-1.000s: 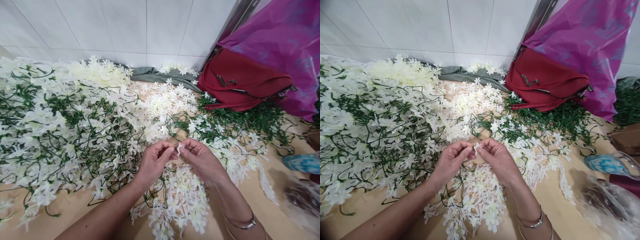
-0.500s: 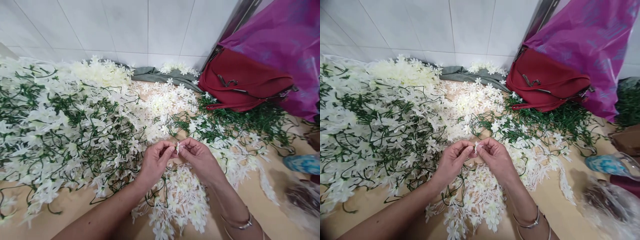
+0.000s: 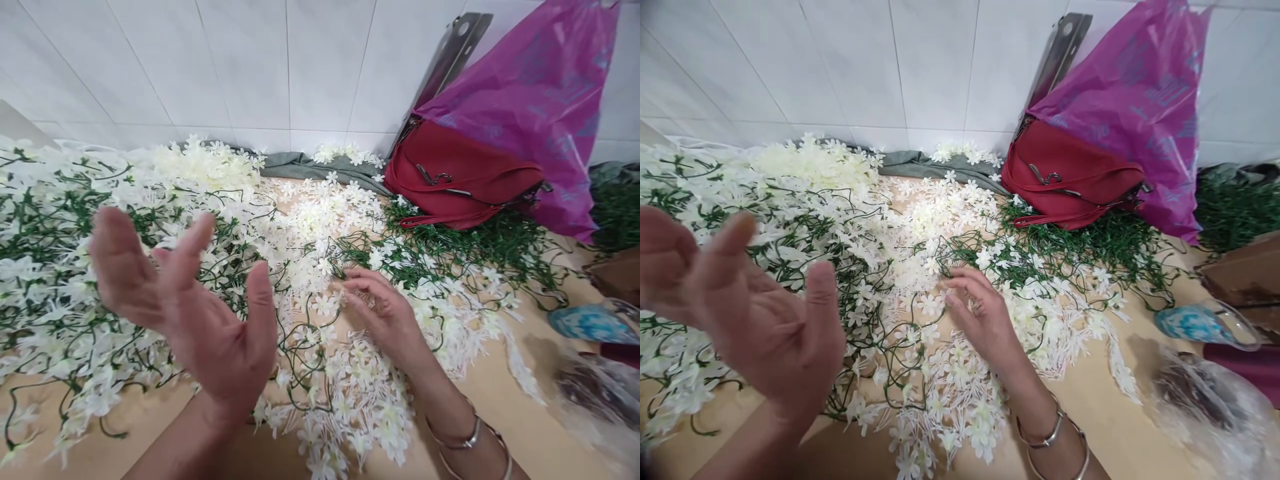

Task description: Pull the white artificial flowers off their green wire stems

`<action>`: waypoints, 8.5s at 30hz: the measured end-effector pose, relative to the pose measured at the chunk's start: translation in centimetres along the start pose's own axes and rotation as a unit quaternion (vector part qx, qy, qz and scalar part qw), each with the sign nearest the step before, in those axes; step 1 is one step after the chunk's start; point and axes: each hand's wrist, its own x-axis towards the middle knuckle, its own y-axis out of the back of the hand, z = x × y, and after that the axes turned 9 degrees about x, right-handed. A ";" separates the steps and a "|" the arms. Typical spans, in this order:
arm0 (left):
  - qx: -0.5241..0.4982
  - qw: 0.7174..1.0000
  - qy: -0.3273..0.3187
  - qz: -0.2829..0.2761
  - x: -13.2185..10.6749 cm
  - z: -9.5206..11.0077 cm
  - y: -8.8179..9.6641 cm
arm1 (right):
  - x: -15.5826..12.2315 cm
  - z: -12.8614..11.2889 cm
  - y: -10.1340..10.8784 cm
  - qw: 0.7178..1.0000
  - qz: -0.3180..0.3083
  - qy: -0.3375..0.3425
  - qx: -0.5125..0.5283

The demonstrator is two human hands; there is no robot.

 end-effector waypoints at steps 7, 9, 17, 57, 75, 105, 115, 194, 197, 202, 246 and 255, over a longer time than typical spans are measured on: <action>-0.097 0.991 0.016 -0.095 -4.7 0.9 -3.3 | 0.3 1.3 -1.4 0.960 -0.052 0.112 -0.251; -0.135 0.973 0.066 -0.177 -5.5 0.8 -3.7 | -0.2 0.8 -1.3 0.955 -0.045 0.139 -0.257; -0.295 0.840 0.316 -0.328 -5.8 -0.7 -4.7 | -1.8 -1.7 -2.0 0.910 -0.119 0.287 -0.275; -0.356 0.768 0.305 -0.435 -5.7 -0.5 -2.6 | -1.0 -1.9 2.9 0.955 -0.045 0.016 -0.292; -0.238 0.891 0.172 -0.347 -5.6 -0.3 -1.9 | -0.9 -3.0 1.5 0.992 -0.019 -0.124 -0.004; -0.312 0.845 0.312 -0.302 -6.1 0.9 -3.4 | -2.2 -3.3 0.9 0.995 0.042 -0.092 0.026; -0.354 0.818 0.335 -0.304 -6.2 0.9 -3.8 | -2.7 -4.2 0.8 0.992 0.104 -0.039 -0.058; -0.319 0.843 0.131 -0.413 -7.3 -1.1 -4.9 | -1.8 -0.9 -0.2 0.926 0.141 -0.163 0.309; -0.303 0.851 0.123 -0.410 -7.2 -1.2 -4.8 | -1.7 -0.8 0.1 0.920 0.134 -0.159 0.332; -0.296 0.858 0.211 -0.364 -7.0 -0.8 -4.6 | -1.8 -0.9 0.3 0.912 0.105 -0.195 0.345; -0.388 0.775 0.253 -0.429 -9.2 -0.7 -4.9 | -1.6 -0.9 -0.4 0.864 -0.016 -0.322 0.385; -0.367 0.793 0.252 -0.417 -9.1 -0.4 -4.9 | -1.2 -0.9 -0.9 0.861 0.008 -0.325 0.392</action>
